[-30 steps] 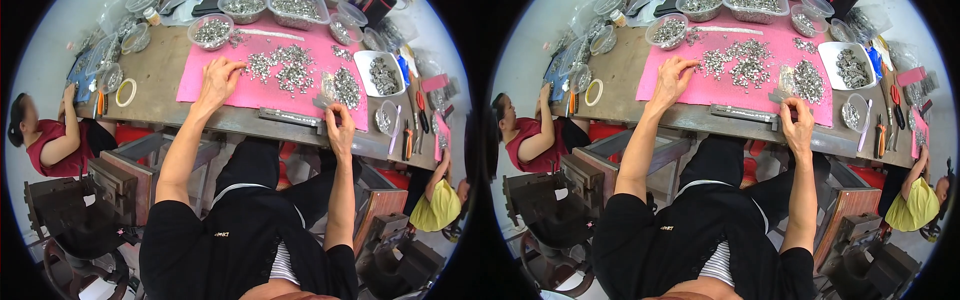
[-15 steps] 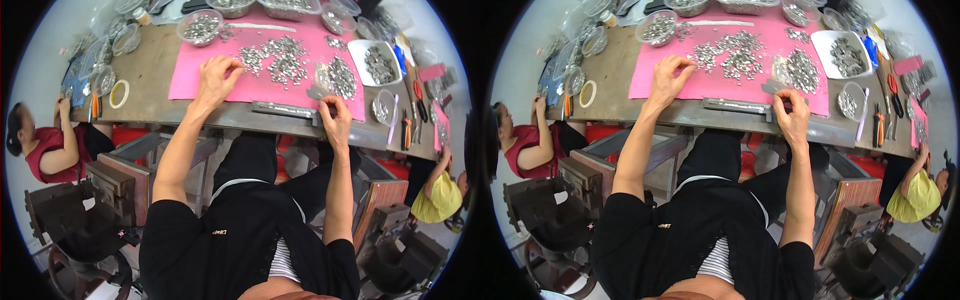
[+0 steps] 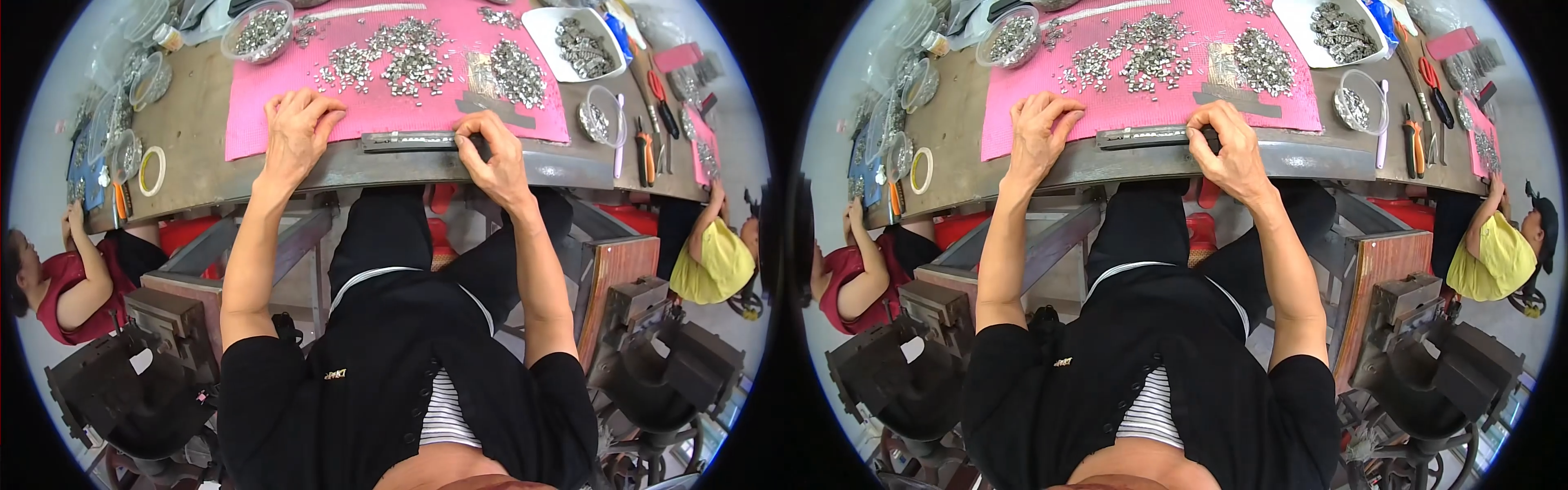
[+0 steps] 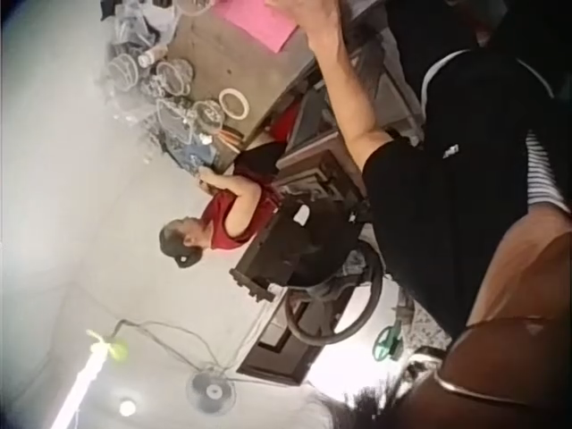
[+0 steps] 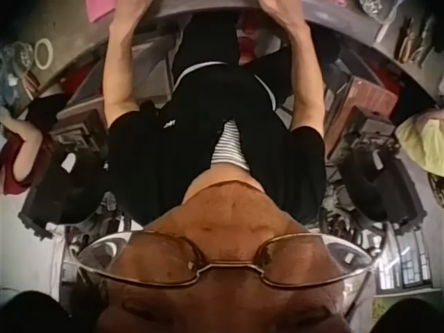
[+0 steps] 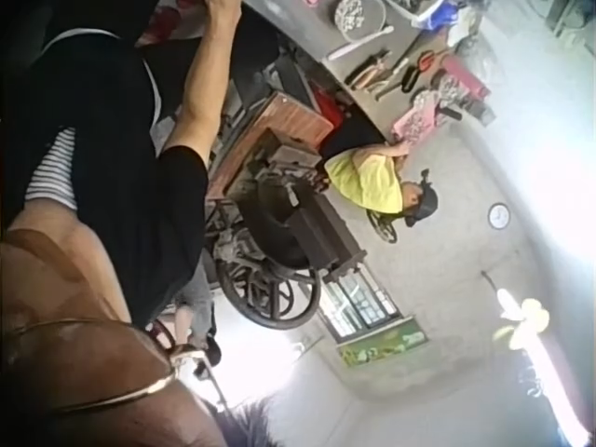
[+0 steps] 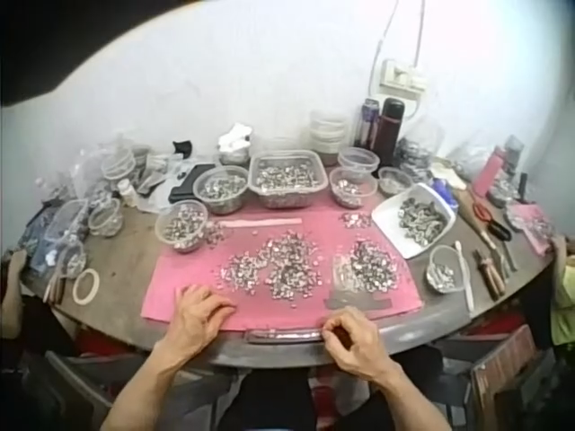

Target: Sort small metal components into a jig and process them with a manual press.

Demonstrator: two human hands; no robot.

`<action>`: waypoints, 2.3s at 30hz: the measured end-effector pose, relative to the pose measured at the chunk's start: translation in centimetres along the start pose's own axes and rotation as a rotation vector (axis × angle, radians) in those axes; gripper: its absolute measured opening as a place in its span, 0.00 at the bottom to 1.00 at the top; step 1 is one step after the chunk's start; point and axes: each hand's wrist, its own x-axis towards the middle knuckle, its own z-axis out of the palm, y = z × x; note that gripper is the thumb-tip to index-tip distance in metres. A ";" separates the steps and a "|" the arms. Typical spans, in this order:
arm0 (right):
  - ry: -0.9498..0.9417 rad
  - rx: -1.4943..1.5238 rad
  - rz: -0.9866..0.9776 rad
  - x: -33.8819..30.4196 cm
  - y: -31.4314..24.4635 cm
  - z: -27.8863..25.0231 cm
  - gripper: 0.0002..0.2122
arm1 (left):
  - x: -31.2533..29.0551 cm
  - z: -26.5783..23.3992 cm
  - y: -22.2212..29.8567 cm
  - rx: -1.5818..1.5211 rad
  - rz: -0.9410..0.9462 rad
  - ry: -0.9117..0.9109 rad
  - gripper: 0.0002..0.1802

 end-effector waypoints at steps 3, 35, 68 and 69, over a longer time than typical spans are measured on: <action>-0.012 -0.041 -0.038 0.1 0.0 0.1 0.05 | 0.1 -0.1 0.0 0.028 0.037 -0.006 0.05; -0.021 -0.192 -0.173 6.4 -0.3 0.7 0.05 | 0.4 4.0 10.0 -0.243 0.067 0.109 0.10; -0.390 -0.139 -0.186 10.8 -2.5 6.5 0.03 | 2.5 1.0 -3.2 0.031 -0.208 0.097 0.06; -0.376 -0.139 -0.228 10.3 -2.5 6.2 0.03 | 2.6 1.1 -3.1 0.053 -0.186 0.074 0.07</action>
